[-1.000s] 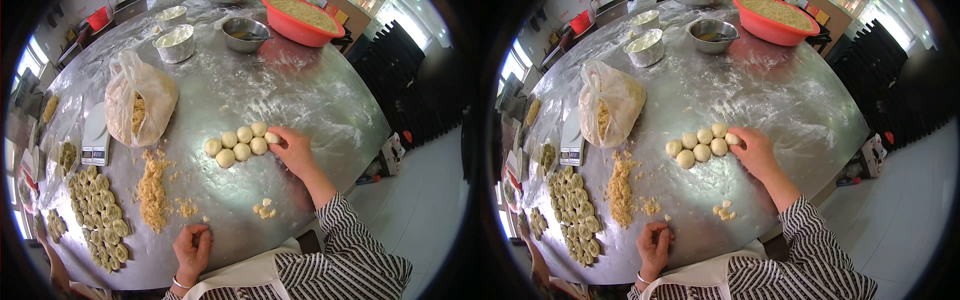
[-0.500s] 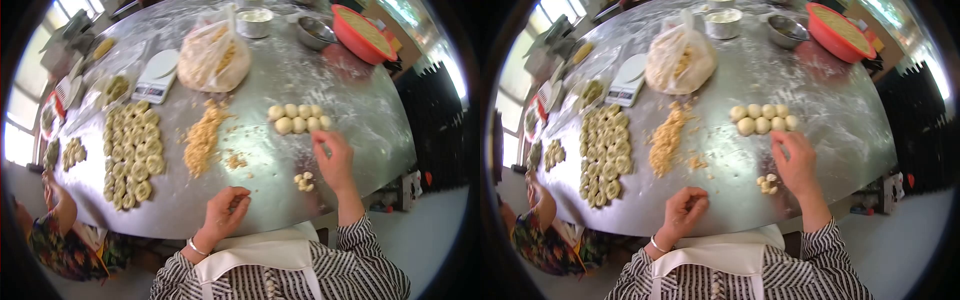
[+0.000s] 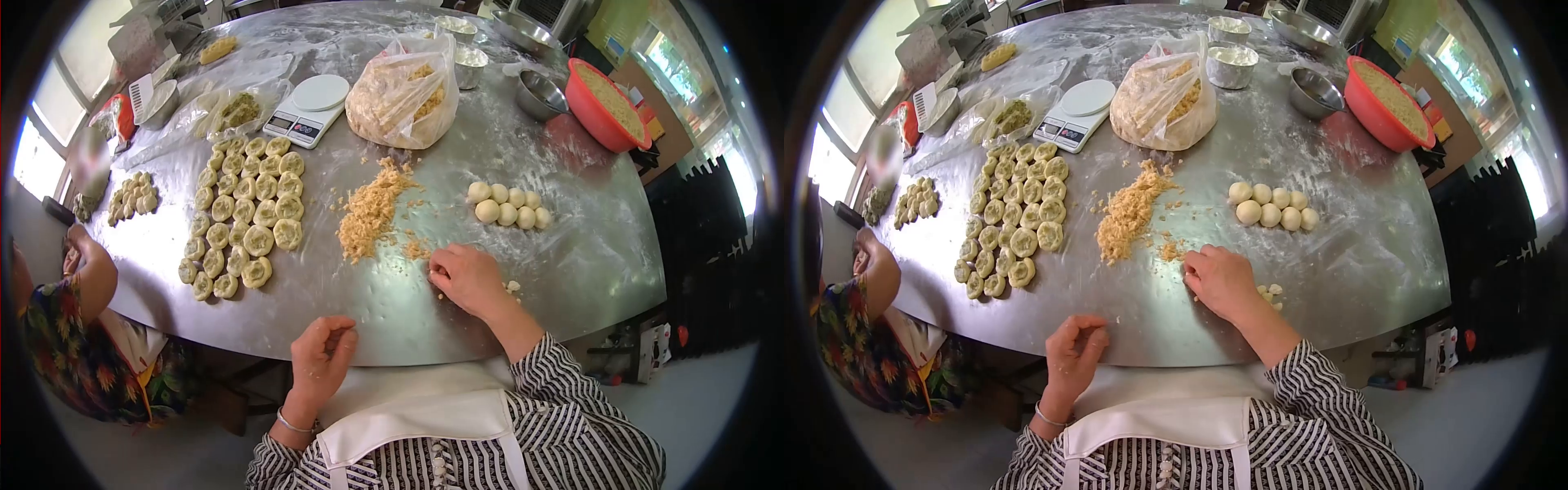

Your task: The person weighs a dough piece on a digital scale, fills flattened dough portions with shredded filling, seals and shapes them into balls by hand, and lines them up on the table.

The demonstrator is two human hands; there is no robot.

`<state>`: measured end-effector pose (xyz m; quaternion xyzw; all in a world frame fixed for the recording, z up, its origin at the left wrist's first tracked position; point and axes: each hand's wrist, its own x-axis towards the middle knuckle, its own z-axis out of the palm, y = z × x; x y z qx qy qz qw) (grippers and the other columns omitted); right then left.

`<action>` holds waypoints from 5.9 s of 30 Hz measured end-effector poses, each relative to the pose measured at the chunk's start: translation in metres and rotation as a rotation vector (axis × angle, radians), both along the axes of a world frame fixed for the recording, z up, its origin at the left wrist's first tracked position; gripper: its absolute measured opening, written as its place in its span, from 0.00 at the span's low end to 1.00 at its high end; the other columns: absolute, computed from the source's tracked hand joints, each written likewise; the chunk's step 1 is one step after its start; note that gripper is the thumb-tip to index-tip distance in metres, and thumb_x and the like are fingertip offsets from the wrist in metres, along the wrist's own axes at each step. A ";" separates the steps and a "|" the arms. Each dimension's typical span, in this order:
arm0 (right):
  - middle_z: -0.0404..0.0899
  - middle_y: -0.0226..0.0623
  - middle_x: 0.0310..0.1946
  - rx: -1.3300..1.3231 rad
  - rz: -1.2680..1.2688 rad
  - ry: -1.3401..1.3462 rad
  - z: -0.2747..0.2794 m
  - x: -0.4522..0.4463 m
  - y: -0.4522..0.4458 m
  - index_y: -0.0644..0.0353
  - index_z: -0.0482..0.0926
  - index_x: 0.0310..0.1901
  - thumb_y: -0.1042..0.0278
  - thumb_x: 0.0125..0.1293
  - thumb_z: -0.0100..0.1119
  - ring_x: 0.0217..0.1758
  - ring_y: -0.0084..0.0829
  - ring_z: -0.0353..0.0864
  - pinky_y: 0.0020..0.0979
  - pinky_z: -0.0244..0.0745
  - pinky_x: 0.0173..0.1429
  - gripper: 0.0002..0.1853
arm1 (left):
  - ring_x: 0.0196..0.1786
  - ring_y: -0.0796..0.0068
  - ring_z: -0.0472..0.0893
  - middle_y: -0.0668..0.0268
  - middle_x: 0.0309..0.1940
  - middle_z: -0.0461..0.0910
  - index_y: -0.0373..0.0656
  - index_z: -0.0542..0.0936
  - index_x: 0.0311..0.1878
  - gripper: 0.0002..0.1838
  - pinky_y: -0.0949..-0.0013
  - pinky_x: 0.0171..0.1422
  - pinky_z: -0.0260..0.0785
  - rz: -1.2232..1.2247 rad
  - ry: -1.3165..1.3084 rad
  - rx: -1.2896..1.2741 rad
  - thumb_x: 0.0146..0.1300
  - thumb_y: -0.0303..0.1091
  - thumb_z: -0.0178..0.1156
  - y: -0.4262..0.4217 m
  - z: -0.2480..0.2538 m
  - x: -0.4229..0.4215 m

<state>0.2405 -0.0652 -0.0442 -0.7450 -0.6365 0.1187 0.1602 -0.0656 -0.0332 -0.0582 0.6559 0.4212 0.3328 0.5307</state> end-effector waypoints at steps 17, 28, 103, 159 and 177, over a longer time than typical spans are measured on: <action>0.88 0.40 0.37 -0.270 -0.124 0.090 0.045 -0.021 -0.030 0.61 0.83 0.52 0.72 0.59 0.78 0.42 0.43 0.88 0.43 0.82 0.48 0.20 | 0.34 0.86 0.79 0.72 0.33 0.83 0.36 0.87 0.51 0.07 0.78 0.41 0.74 0.618 0.126 0.184 0.75 0.26 0.65 0.064 0.007 -0.118; 0.86 0.39 0.41 -0.045 -0.104 0.504 0.001 -0.028 0.069 0.67 0.81 0.60 0.74 0.60 0.78 0.37 0.31 0.87 0.34 0.84 0.46 0.26 | 0.38 0.58 0.88 0.66 0.35 0.87 0.47 0.90 0.46 0.19 0.53 0.43 0.79 0.572 0.794 0.301 0.70 0.54 0.70 0.096 0.009 -0.067; 0.82 0.46 0.59 0.135 0.414 0.047 0.038 -0.023 0.121 0.61 0.83 0.61 0.81 0.61 0.64 0.59 0.48 0.83 0.42 0.80 0.63 0.24 | 0.46 0.71 0.87 0.59 0.48 0.86 0.43 0.78 0.71 0.23 0.67 0.55 0.81 0.006 -0.168 -0.119 0.75 0.31 0.65 0.043 -0.012 0.004; 0.89 0.41 0.46 0.240 0.023 0.439 0.025 -0.006 0.048 0.59 0.87 0.51 0.79 0.64 0.69 0.45 0.41 0.90 0.39 0.86 0.51 0.13 | 0.61 0.54 0.88 0.50 0.61 0.84 0.33 0.74 0.71 0.20 0.57 0.63 0.88 -0.040 -0.490 -0.667 0.82 0.30 0.59 0.090 0.026 0.092; 0.75 0.42 0.75 0.447 0.384 0.215 0.032 -0.049 0.053 0.54 0.76 0.72 0.61 0.57 0.80 0.80 0.49 0.71 0.49 0.69 0.82 0.40 | 0.56 0.76 0.85 0.65 0.57 0.85 0.37 0.74 0.73 0.20 0.67 0.58 0.79 -0.269 -0.322 -0.305 0.82 0.28 0.56 0.052 0.030 0.083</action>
